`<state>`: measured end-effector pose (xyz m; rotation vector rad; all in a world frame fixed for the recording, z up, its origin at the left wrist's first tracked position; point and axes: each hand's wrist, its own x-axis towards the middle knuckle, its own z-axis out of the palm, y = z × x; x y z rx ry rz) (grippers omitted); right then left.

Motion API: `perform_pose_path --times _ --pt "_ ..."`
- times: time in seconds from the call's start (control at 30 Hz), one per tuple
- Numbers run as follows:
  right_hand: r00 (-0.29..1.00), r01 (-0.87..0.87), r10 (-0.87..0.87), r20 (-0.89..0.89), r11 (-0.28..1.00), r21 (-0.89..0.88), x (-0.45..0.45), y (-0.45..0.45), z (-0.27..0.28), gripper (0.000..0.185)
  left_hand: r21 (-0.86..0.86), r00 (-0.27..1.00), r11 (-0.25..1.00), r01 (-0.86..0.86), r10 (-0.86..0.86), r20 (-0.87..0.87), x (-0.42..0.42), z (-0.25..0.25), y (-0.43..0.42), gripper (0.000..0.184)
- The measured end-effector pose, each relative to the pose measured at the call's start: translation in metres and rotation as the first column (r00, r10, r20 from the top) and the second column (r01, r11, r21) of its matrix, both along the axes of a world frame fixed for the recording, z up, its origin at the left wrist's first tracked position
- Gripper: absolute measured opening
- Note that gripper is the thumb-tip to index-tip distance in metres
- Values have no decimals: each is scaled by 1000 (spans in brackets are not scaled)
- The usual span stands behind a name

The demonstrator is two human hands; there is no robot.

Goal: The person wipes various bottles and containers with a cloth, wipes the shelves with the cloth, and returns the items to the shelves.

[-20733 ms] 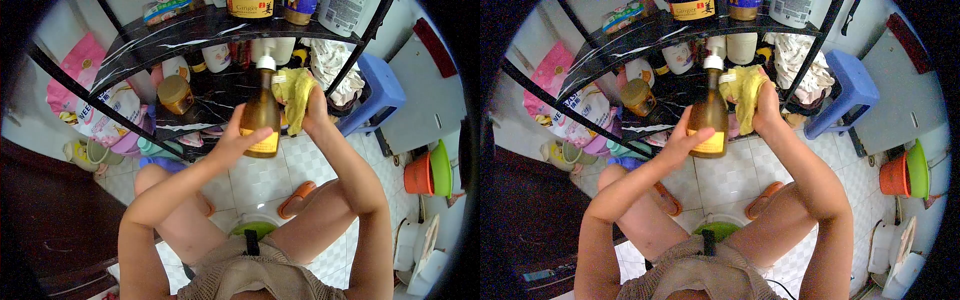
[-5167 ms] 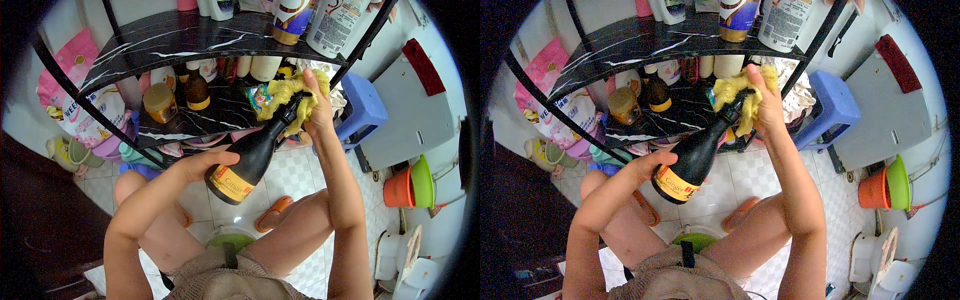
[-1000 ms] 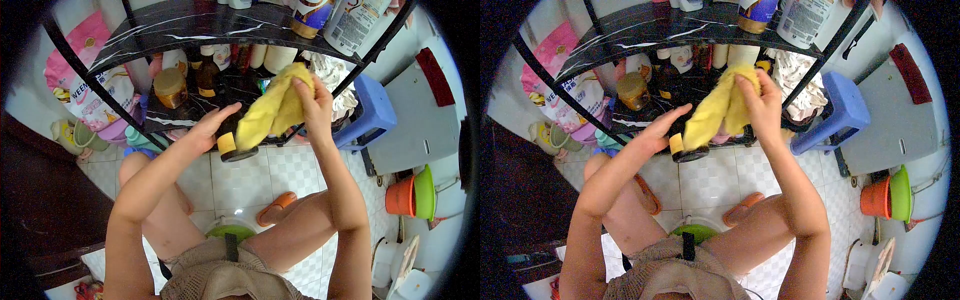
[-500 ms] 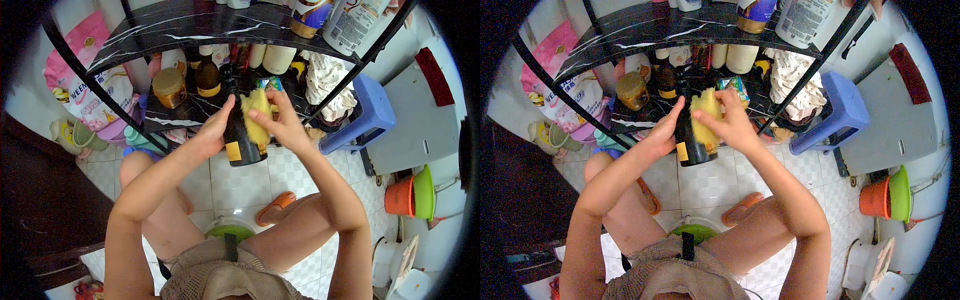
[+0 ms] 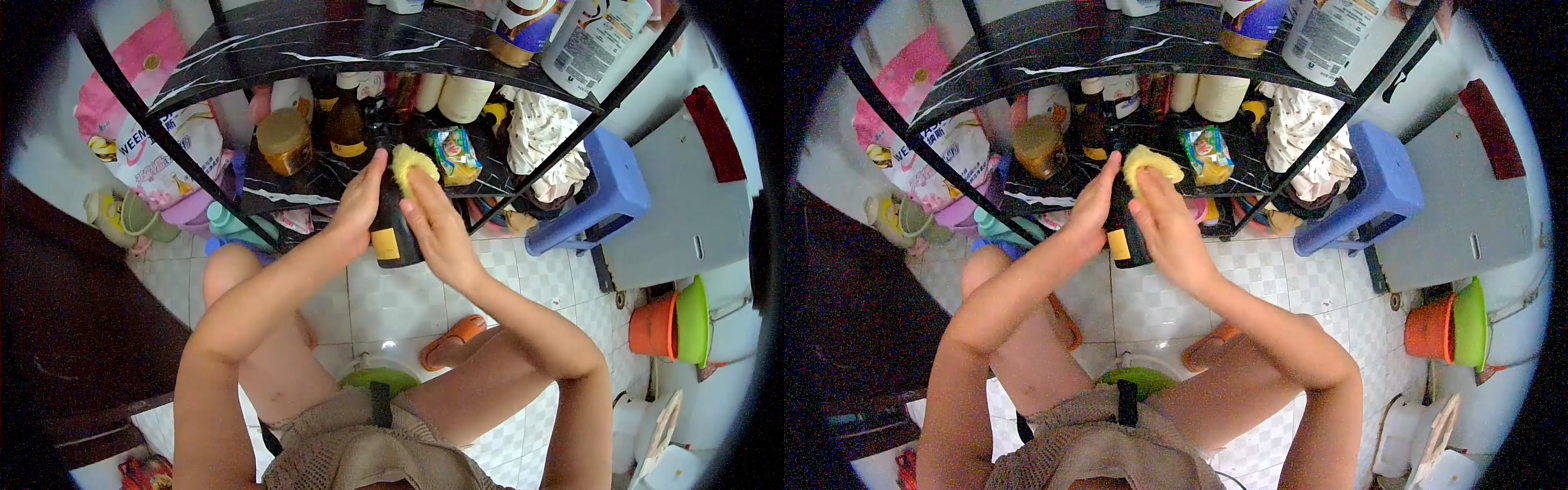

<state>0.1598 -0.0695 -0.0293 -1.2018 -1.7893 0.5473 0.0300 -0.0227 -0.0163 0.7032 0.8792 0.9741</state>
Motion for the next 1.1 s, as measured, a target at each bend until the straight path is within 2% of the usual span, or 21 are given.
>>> perform_pose_path --times 0.03,0.1,0.17,0.23,0.3,0.33,0.37,0.43,0.47,0.5,0.57,0.63,0.7,0.77,0.83,0.9,0.93,0.97,1.1 --pt "1000 -3 3 1 1000 -2 -2 -5 0 39 -88 1000 996 -18 16 -18 -1 -5 5 50" --pt "950 -79 56 308 995 64 -4 -15 0 40 -51 998 999 -12 15 60 -5 -19 10 49" --pt "963 -88 76 260 995 37 -7 -16 -3 39 -68 997 998 -3 8 72 -5 -21 8 48" --pt "999 15 -16 35 999 32 -5 -8 -18 40 93 997 996 -15 22 -76 -2 -17 7 47" --pt "945 -54 -37 -326 963 -265 1 7 -17 42 222 996 973 -58 73 -59 4 -13 4 41" --pt "876 -194 -39 -480 884 -426 8 9 -11 49 284 994 958 -36 63 -85 4 -14 6 40" --pt "874 -194 -40 -484 885 -423 9 7 -6 49 344 992 939 -13 55 -112 3 -16 8 39" --pt "773 -311 -228 -592 677 -667 9 2 -1 56 381 984 925 -5 74 -165 4 -20 13 39" --pt "708 -376 -249 -661 660 -651 7 1 -5 58 412 973 911 1 94 -212 4 -22 14 39" --pt "706 -380 -246 -664 660 -648 8 2 -5 58 414 972 910 1 97 -215 5 -25 16 39" --pt "539 -495 -323 -778 625 -603 13 2 -2 60 515 962 857 -30 166 -219 10 -29 18 38" --pt "487 -523 -330 -809 632 -572 18 6 -7 57 711 930 697 -98 319 -185 19 -33 27 37" --pt "424 -539 -371 -826 630 -559 20 9 -12 52 764 900 645 -15 341 -270 18 -37 38 38" --pt "410 -498 -390 -824 661 -561 26 14 -23 48 754 903 656 -30 340 -260 20 -42 49 39" --pt "434 -458 -456 -777 632 -626 28 13 -26 47 742 906 668 -50 343 -248 19 -40 59 39" --pt "443 -462 -469 -764 611 -643 28 11 -30 42 786 855 618 10 402 -327 17 -36 72 45" --pt "465 -458 -454 -760 611 -646 26 10 -30 39 781 761 621 70 473 -443 17 -34 79 54" --pt "486 -453 -440 -755 612 -648 25 9 -29 37 792 733 605 83 501 -460 18 -37 77 63" --pt "515 -476 -410 -753 594 -649 18 2 -18 34 780 737 604 163 451 -503 23 -60 103 66"
